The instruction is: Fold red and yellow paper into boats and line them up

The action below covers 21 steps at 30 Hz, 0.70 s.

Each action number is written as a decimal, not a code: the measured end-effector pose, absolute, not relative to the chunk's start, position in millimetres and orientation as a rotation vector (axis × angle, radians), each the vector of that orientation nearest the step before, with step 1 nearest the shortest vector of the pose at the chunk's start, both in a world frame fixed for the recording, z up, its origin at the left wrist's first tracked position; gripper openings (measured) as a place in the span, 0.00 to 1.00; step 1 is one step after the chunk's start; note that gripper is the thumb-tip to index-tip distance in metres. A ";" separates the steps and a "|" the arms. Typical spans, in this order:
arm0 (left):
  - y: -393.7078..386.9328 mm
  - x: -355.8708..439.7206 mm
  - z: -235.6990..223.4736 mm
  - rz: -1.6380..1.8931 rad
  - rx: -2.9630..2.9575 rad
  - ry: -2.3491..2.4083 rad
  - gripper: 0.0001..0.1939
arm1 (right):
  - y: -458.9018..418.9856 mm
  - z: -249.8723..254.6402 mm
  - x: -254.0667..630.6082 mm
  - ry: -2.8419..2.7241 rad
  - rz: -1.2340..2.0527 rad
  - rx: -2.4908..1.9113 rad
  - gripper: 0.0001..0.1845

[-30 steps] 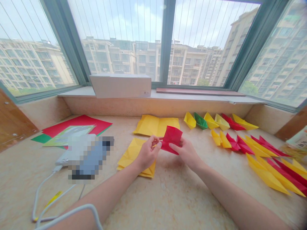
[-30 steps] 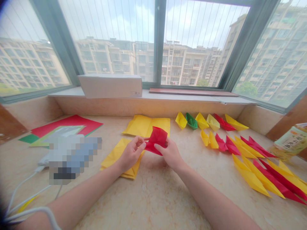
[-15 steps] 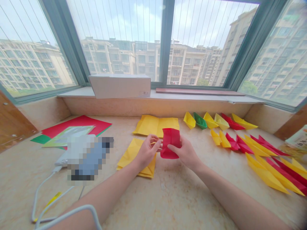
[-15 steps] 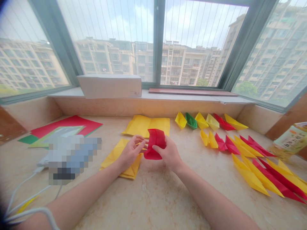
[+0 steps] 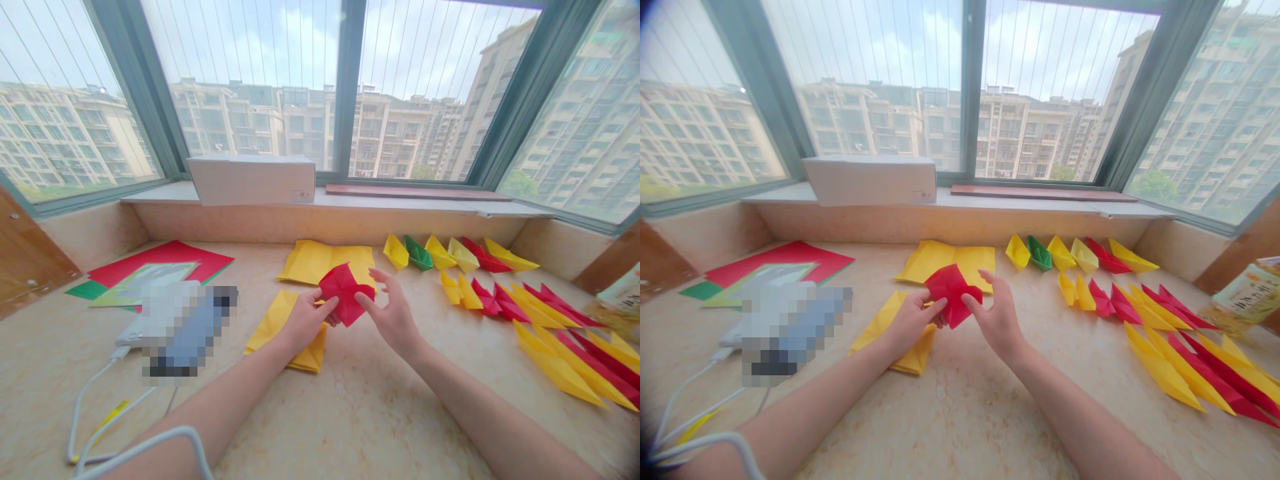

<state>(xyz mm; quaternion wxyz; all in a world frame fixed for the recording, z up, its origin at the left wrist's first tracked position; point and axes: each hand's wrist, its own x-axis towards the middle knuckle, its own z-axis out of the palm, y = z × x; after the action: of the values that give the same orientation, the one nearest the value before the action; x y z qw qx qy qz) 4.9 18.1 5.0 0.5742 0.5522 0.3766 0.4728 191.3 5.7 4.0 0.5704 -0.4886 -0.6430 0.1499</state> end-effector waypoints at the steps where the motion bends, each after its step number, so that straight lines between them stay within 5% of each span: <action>1: 19.0 5.6 5.7 1.164 1.243 0.909 0.16 | 5.3 5.2 192.4 -1.526 0.265 -1.143 0.23; 4: 20.4 7.2 7.3 1.260 1.100 0.953 0.15 | 0.2 8.4 190.8 -1.654 0.191 -1.117 0.13; 10: 16.2 9.1 7.7 1.227 1.040 0.886 0.16 | -9.7 5.7 179.9 -1.881 0.268 -1.101 0.21; 15: 11.1 11.6 6.1 1.112 1.026 0.810 0.21 | -7.0 2.1 178.2 -1.775 0.381 -1.059 0.11; 21: 4.8 14.3 6.7 1.070 1.040 0.825 0.22 | -5.3 -2.6 178.6 -1.711 0.343 -1.008 0.11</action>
<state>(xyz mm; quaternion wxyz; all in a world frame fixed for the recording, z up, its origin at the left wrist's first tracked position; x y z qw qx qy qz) 14.3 4.8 6.7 0.6582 0.4593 0.3642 0.4724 178.6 -5.3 -2.6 0.5340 -0.4229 -0.7178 0.1438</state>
